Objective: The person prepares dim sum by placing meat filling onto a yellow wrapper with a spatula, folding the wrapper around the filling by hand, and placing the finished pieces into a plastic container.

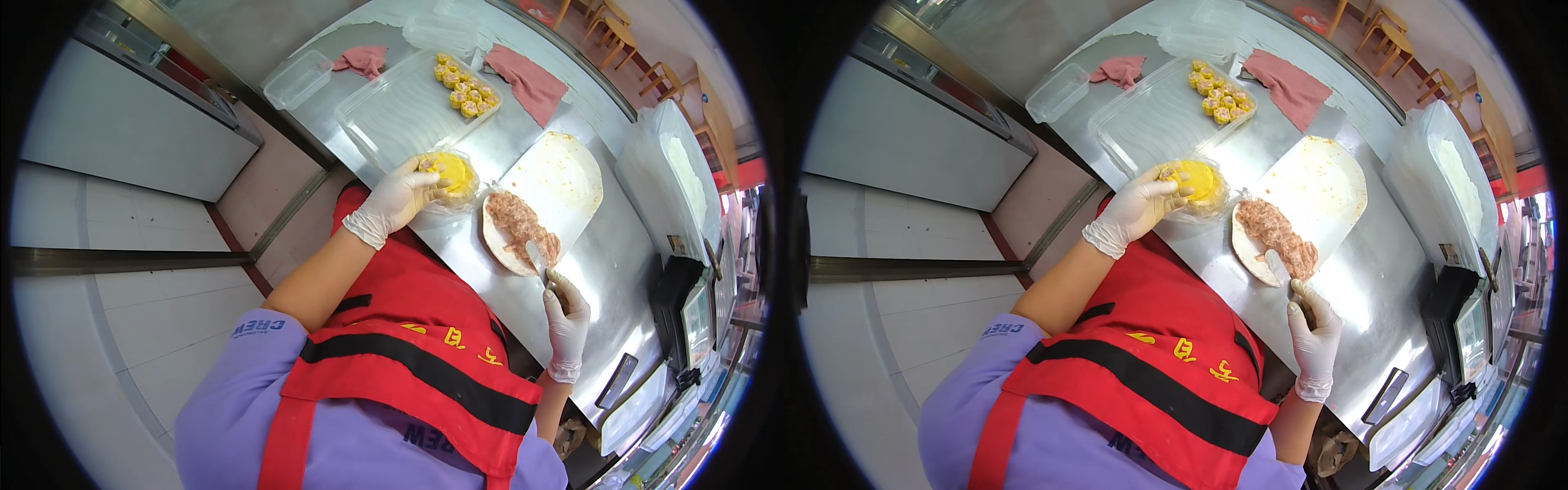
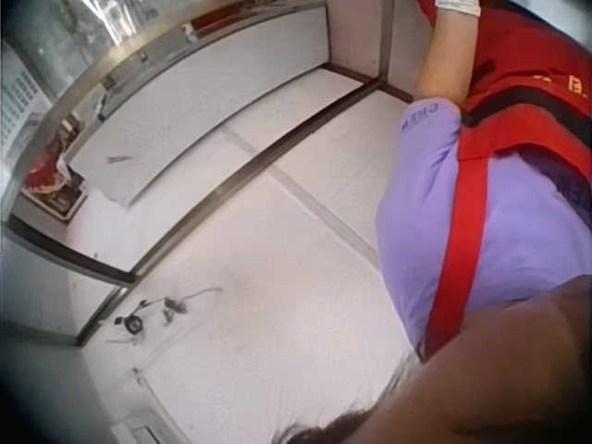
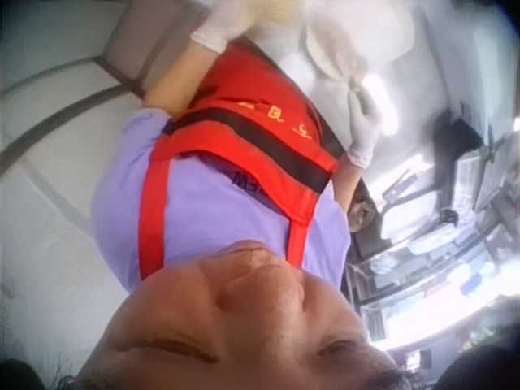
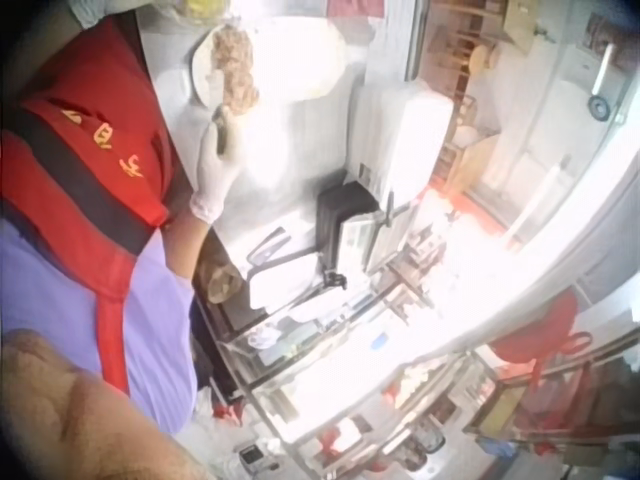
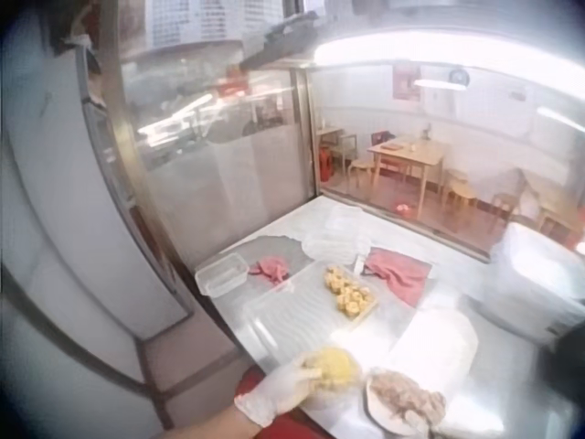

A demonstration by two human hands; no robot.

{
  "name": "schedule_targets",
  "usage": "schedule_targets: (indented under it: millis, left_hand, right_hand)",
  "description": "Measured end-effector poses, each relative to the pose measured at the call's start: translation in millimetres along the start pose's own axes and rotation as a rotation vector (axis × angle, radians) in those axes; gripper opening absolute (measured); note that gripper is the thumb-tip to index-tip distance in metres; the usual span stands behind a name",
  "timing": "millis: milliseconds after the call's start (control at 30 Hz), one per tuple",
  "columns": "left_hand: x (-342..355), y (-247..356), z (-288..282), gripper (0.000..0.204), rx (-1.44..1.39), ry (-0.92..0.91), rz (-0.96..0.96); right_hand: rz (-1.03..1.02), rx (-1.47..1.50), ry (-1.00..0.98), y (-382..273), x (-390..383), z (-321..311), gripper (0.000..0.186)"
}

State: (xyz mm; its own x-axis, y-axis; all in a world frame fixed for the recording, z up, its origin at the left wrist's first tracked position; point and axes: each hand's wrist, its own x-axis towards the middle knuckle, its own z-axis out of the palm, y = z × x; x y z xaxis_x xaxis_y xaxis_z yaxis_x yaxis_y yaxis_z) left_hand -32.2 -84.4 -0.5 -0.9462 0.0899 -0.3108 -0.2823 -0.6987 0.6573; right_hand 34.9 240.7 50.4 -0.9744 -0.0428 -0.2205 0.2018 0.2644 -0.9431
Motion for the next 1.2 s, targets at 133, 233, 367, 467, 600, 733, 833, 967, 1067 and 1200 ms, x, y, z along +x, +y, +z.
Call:
schedule_targets:
  millis: [133,233,367,467,600,733,833,967,1067,1200]
  left_hand:
    - [3.4,0.7,-8.9,0.038,0.329,0.057,0.102]
    - [3.3,1.3,-7.2,0.03,0.415,0.096,0.15]
    - [5.7,3.4,0.6,0.02,0.501,0.12,0.173]
    - [20.2,-1.2,-8.6,0.01,0.56,0.095,0.245]
    - [39.1,6.1,-20.4,0.009,0.623,0.175,0.188]
    - [80.1,21.3,-49.9,0.016,0.492,0.245,0.145]
    - [117.0,33.2,-58.6,0.025,0.358,0.304,0.119]
    - [169.9,35.5,-75.3,0.04,0.378,0.282,0.185]
    - [204.4,31.7,-77.5,0.037,0.751,0.351,0.379]
    - [233.6,26.7,-76.2,0.03,1.058,0.42,0.587]
  right_hand:
    - [0.021,-0.001,-0.024,7.9,2.1,1.7,0.033]
    - [0.038,-0.009,-0.021,11.7,2.9,2.3,0.033]
    - [0.036,-0.018,-0.019,12.9,3.8,5.1,0.033]
    - [0.04,-0.041,-0.028,18.3,5.4,3.8,0.032]
    - [0.089,-0.054,-0.095,26.5,8.0,-2.7,0.034]
    - [0.082,-0.03,-0.076,29.2,11.1,-2.7,0.034]
    - [0.059,-0.024,-0.03,28.0,13.4,-3.0,0.033]
    - [0.102,-0.003,-0.007,31.7,16.1,-10.9,0.033]
    - [0.128,0.001,0.004,29.4,17.4,-15.2,0.033]
    - [0.154,-0.039,0.007,30.4,17.6,-23.6,0.032]
